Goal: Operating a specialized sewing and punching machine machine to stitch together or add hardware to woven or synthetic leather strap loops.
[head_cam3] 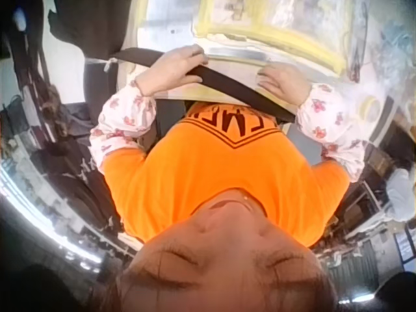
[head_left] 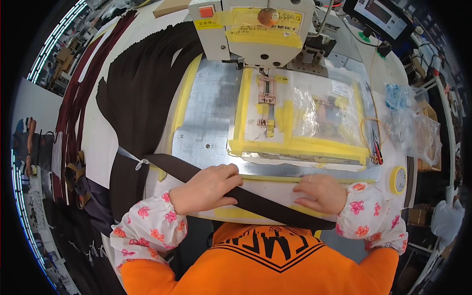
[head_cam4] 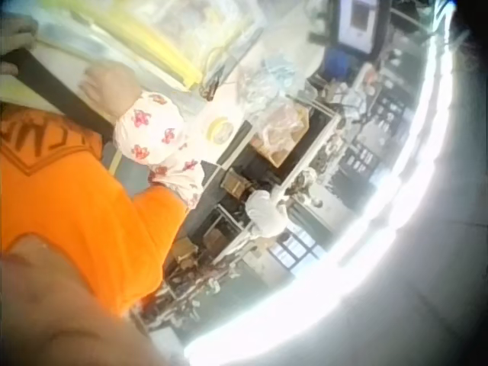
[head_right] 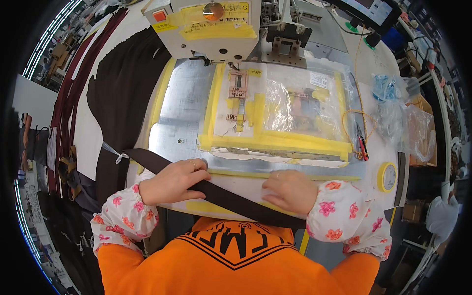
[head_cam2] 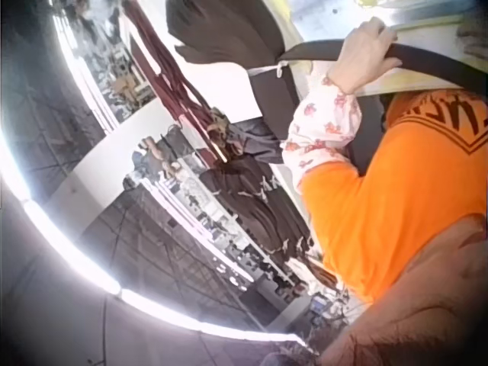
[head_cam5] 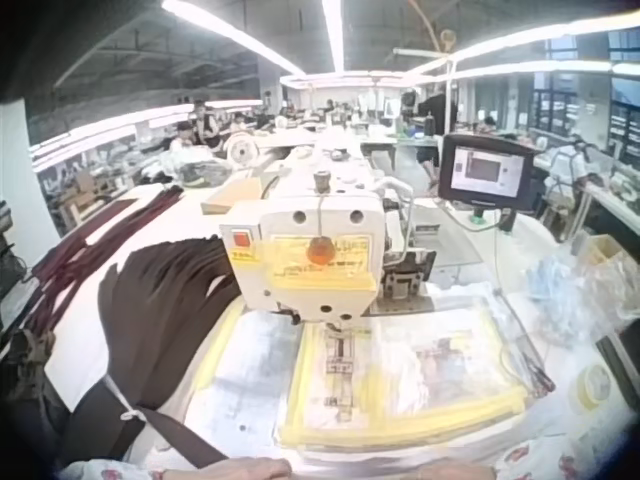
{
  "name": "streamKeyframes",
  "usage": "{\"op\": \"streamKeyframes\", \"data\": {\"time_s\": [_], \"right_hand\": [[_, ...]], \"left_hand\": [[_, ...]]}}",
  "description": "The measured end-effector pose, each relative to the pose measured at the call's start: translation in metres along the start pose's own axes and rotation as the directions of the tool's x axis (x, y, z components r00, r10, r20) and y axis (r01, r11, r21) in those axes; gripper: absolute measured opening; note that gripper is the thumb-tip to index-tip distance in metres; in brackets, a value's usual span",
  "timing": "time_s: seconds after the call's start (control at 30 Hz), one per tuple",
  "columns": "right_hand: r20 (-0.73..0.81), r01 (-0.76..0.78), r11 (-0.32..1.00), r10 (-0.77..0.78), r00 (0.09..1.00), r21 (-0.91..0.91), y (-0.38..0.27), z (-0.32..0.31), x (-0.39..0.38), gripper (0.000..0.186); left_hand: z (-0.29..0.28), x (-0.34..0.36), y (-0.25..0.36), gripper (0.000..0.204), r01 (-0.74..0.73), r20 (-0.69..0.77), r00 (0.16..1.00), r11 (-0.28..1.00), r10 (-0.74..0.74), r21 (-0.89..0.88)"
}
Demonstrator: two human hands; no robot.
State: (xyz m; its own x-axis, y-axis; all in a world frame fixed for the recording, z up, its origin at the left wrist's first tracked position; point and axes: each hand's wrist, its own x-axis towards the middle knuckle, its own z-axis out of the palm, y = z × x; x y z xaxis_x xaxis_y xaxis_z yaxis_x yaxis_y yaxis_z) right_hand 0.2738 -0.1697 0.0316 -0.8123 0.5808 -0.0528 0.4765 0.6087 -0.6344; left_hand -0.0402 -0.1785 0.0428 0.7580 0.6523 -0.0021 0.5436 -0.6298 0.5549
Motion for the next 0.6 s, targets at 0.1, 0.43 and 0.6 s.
{"op": "streamKeyframes", "data": {"time_s": [0.1, 0.43, 0.6], "right_hand": [[0.082, -0.034, 0.998, 0.030, 0.996, 0.048, -0.017, 0.026, -0.001, 0.032], [0.129, -0.025, 0.995, 0.037, 0.991, -0.093, -0.046, 0.042, 0.009, 0.059], [0.092, 0.012, 0.994, -0.002, 0.996, -0.107, -0.048, 0.033, 0.018, 0.037]], "left_hand": [[0.008, -0.006, 0.003, 0.041, 0.061, 0.131, 0.989, 0.997, -0.067, 0.051], [0.027, -0.031, 0.011, 0.034, -0.058, -0.002, 0.998, 0.955, 0.061, 0.290], [0.030, -0.025, 0.003, 0.018, 0.039, -0.110, 0.994, 0.986, -0.021, 0.163]]}}
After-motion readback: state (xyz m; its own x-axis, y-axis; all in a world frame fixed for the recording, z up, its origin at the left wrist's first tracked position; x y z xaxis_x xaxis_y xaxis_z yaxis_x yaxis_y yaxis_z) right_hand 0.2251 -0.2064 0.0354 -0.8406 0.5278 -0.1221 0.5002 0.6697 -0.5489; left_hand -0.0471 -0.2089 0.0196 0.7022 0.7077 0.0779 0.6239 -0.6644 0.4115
